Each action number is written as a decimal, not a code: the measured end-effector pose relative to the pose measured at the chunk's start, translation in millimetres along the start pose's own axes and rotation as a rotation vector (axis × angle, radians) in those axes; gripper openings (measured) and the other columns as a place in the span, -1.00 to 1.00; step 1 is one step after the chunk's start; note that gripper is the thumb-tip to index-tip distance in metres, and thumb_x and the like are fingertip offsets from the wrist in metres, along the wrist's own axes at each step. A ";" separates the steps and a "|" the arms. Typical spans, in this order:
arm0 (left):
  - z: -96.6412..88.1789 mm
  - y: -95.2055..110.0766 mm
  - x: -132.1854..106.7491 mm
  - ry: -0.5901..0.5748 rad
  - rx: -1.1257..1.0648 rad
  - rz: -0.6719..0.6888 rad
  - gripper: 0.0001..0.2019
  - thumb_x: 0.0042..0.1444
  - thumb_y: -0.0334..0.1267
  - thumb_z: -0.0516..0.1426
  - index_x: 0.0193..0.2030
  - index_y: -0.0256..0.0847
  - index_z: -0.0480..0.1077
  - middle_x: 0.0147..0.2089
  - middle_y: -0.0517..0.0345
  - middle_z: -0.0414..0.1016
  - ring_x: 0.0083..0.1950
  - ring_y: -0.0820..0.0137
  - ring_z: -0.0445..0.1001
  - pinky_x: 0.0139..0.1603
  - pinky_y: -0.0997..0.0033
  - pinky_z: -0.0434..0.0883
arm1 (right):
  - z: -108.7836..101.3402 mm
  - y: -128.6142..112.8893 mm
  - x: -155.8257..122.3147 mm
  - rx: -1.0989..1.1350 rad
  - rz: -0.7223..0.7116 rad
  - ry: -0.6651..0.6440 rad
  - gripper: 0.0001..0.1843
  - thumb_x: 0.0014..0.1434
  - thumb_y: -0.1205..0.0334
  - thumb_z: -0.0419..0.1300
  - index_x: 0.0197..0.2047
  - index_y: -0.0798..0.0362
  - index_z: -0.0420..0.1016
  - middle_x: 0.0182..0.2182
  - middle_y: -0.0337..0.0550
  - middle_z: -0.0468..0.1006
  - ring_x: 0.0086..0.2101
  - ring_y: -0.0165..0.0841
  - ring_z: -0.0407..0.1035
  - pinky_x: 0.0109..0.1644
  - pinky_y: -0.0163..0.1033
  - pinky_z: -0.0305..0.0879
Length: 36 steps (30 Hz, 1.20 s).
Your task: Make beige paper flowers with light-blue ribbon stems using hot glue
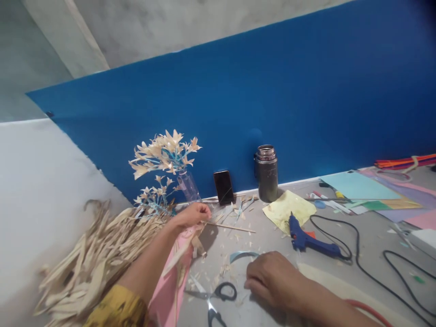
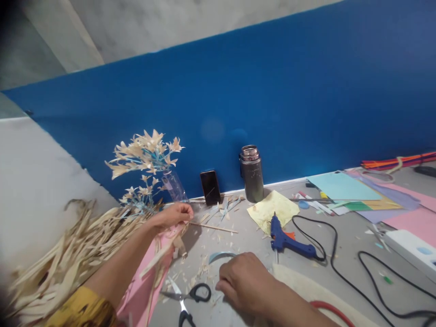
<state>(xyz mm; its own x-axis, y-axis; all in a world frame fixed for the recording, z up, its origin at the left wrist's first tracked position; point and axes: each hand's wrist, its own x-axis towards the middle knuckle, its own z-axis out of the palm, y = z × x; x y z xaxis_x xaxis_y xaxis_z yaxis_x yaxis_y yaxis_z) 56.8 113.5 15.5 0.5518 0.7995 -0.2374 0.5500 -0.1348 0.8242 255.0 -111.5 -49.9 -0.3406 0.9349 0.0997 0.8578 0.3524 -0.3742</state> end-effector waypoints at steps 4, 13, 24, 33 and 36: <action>5.7 -0.1 0.6 0.059 -0.207 0.029 -0.70 -0.19 -0.10 0.31 -0.47 -0.24 0.35 -0.47 0.20 0.45 -0.51 0.53 0.31 -0.48 0.53 0.21 | 0.0 0.3 1.3 -0.004 0.001 -0.008 -0.73 0.28 0.13 0.11 -0.36 0.01 0.57 -0.38 -0.13 0.68 -0.40 -0.31 0.49 -0.36 -0.25 0.02; 16.3 5.5 -6.8 0.164 -0.495 0.059 -0.63 -0.23 -0.13 0.38 -0.41 -0.23 0.31 -0.28 -0.03 0.61 -0.36 0.42 0.48 -0.31 0.43 0.39 | -1.1 0.0 0.3 -0.020 0.005 -0.002 -0.76 0.26 0.13 0.14 -0.36 0.01 0.58 -0.39 -0.13 0.69 -0.40 -0.30 0.50 -0.36 -0.25 0.02; 14.3 35.3 -53.6 0.291 0.142 0.221 -0.84 -0.02 -0.23 0.16 -0.29 -0.22 0.43 -0.46 0.18 0.53 -0.49 0.42 0.37 -0.45 0.48 0.22 | 1.5 1.8 -0.3 0.106 -0.073 0.307 -0.82 0.30 0.21 0.11 -0.27 -0.01 0.54 -0.36 -0.19 0.64 -0.33 -0.31 0.49 -0.25 -0.27 0.25; 59.3 48.1 -119.5 -0.045 0.697 0.533 -0.77 0.21 -0.36 0.01 -0.30 -0.12 0.51 -0.29 0.17 0.59 -0.24 0.36 0.50 -0.19 0.44 0.35 | -7.6 2.5 -2.0 0.002 0.009 0.586 -0.76 0.28 0.24 0.14 0.00 -0.02 0.49 -0.10 -0.05 0.61 -0.13 -0.21 0.48 -0.14 -0.19 0.35; 61.0 39.6 -116.4 0.006 0.773 0.678 -0.76 0.21 -0.34 0.03 -0.29 -0.07 0.52 -0.29 0.15 0.61 -0.27 0.34 0.52 -0.20 0.41 0.40 | -7.9 1.9 -0.5 0.026 0.040 0.422 -0.83 0.30 0.16 0.13 -0.23 -0.04 0.55 -0.36 -0.18 0.63 -0.33 -0.26 0.48 -0.24 -0.22 0.31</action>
<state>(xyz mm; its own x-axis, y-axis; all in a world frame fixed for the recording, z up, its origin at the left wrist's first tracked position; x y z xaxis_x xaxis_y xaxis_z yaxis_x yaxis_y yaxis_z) 52.6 -20.6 44.5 0.8948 0.4174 0.1588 0.3783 -0.8974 0.2271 259.8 -111.0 -43.4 -0.1152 0.8850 0.4511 0.8554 0.3193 -0.4079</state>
